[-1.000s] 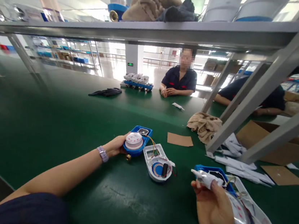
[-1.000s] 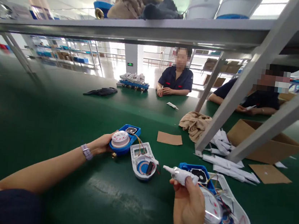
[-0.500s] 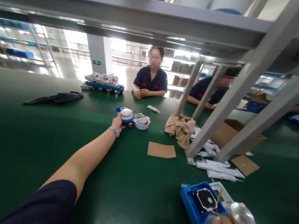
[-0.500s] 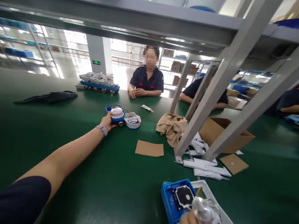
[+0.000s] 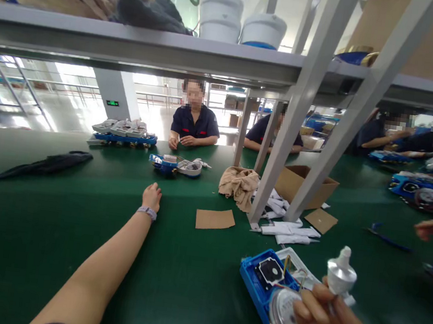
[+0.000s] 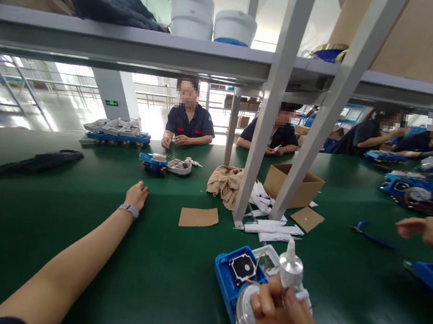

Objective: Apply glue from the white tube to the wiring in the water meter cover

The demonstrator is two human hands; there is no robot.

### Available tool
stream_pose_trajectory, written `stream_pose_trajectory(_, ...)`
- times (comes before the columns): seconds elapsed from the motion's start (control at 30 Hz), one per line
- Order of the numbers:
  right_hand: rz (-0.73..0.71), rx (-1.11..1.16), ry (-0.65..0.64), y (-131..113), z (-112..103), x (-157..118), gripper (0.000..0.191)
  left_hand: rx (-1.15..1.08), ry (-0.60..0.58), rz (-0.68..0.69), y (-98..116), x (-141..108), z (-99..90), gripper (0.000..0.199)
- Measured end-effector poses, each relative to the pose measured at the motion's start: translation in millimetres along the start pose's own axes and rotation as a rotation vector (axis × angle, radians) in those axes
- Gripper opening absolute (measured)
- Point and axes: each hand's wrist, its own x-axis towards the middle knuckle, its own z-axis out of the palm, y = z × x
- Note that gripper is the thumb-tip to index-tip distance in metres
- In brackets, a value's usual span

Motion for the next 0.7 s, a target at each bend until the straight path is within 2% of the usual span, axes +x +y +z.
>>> stream_pose_trajectory(0.1,-0.068,0.103,0.192,-14.1,3.9,5.2,0.008,0.004,-0.057,-0.016,-14.7,-50.6,-25.0,0.031)
stream_pose_trajectory(0.2,-0.085,0.223,0.430,-26.7,-0.3,12.4,0.016,0.028,-0.204,-0.034,-34.2,-123.0,-50.0,0.026)
stream_pose_trajectory(0.3,-0.177,0.211,0.518,-34.3,-15.8,20.1,0.021,0.070,-0.379,-0.057,-56.8,-202.1,-67.6,0.031)
stream_pose_trajectory(0.37,-0.234,0.180,0.541,-36.6,-29.7,25.3,0.023,0.117,-0.577,-0.135,-72.3,-248.1,-70.0,0.045)
stream_pose_trajectory(0.43,-0.250,0.184,0.568,-37.0,-44.3,30.4,0.024,0.129,-0.712,-0.202,-85.7,-284.0,-62.4,0.063)
stream_pose_trajectory(0.5,-0.242,0.191,0.587,-35.4,-58.8,35.2,0.023,0.124,-0.785,-0.286,-95.3,-309.1,-45.3,0.077)
stream_pose_trajectory(0.57,-0.214,0.186,0.596,-31.5,-72.7,39.5,0.022,0.136,-0.777,-0.323,-101.2,-324.7,-23.0,0.083)
stream_pose_trajectory(0.7,-0.098,0.174,0.589,-18.0,-94.2,46.8,0.017,0.172,-0.704,-0.179,-104.4,-334.3,11.9,0.077)
